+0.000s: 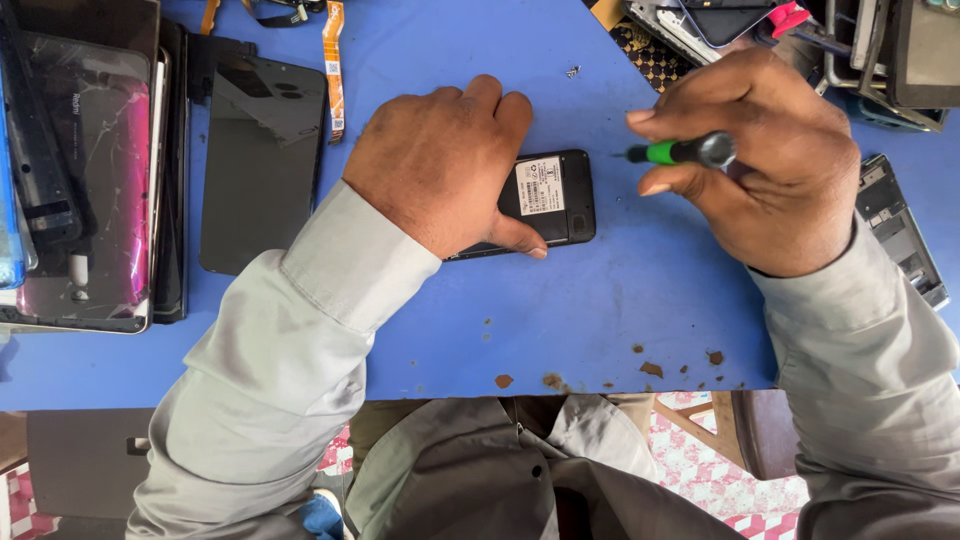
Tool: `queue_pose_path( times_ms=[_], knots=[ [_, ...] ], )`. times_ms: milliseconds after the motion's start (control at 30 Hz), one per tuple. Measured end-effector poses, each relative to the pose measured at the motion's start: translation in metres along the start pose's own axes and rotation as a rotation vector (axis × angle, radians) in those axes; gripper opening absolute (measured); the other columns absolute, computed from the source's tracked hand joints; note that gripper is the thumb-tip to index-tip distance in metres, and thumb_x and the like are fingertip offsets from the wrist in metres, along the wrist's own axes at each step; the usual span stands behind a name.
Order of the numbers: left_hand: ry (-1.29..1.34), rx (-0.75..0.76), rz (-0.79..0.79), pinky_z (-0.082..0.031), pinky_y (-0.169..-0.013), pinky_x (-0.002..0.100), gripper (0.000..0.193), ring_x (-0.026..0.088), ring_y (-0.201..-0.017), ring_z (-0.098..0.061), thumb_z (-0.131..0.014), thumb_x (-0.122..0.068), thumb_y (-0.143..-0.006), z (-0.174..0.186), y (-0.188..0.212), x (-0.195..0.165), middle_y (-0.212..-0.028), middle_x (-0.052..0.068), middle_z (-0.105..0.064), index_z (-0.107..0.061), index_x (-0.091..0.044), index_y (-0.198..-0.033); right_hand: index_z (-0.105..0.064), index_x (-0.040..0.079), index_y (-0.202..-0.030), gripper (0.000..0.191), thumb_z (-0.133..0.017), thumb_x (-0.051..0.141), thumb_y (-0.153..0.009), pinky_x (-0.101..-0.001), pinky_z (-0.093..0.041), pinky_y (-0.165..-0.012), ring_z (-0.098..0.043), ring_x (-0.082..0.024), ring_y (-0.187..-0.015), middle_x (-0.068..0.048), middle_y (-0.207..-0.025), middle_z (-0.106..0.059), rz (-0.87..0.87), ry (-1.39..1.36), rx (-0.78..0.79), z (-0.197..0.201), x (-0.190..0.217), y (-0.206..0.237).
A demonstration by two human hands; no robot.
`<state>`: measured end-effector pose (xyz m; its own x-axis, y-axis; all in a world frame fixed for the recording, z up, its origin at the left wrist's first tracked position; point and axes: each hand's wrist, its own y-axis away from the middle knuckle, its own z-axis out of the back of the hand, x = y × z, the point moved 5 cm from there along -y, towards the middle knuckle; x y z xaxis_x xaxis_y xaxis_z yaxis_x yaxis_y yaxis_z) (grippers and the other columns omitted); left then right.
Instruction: The person uses a screwdriver to remove screws from the back of a smartphone, then pries open the back cover to expose the internal components. The person continues to remove additional screws from the internal frame.
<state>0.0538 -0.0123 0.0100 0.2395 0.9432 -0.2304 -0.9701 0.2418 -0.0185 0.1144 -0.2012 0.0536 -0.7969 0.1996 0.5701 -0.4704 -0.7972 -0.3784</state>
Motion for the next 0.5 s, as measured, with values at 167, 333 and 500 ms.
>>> queue_pose_path(
  times_ms=[167,333,500],
  knots=[
    [-0.007,0.011,0.01,-0.056,-0.061,0.043,0.095,0.03,-0.073,-0.069,-0.086,-0.08,-0.045,0.0,0.0,0.0,-0.085,0.01,-0.062,-0.062,-0.002,-0.093,-0.049,-0.006,-0.139,0.036,-0.069,-0.014,-0.111,-0.0335,-0.067,-0.097,-0.074,-0.027,-0.113,-0.017,-0.119,-0.064,-0.047,-0.243,-0.073,-0.008,-0.013,0.016],
    [-0.008,0.008,0.01,-0.056,-0.061,0.044,0.095,0.03,-0.073,-0.069,-0.086,-0.08,-0.045,0.0,0.0,0.0,-0.085,0.01,-0.062,-0.061,-0.002,-0.093,-0.025,0.002,-0.149,0.05,-0.062,-0.015,-0.119,-0.042,-0.064,-0.099,-0.071,-0.03,-0.111,-0.024,-0.126,-0.052,-0.021,-0.207,-0.171,-0.009,-0.02,0.027],
    [0.005,0.021,0.018,-0.056,-0.062,0.044,0.095,0.031,-0.075,-0.069,-0.087,-0.08,-0.045,0.0,0.0,0.0,-0.086,0.01,-0.062,-0.061,-0.002,-0.094,-0.021,0.009,-0.152,0.06,-0.061,-0.014,-0.114,-0.0439,-0.063,-0.097,-0.07,-0.03,-0.107,-0.025,-0.127,-0.051,0.038,-0.138,-0.223,-0.01,-0.017,0.029]
  ],
)
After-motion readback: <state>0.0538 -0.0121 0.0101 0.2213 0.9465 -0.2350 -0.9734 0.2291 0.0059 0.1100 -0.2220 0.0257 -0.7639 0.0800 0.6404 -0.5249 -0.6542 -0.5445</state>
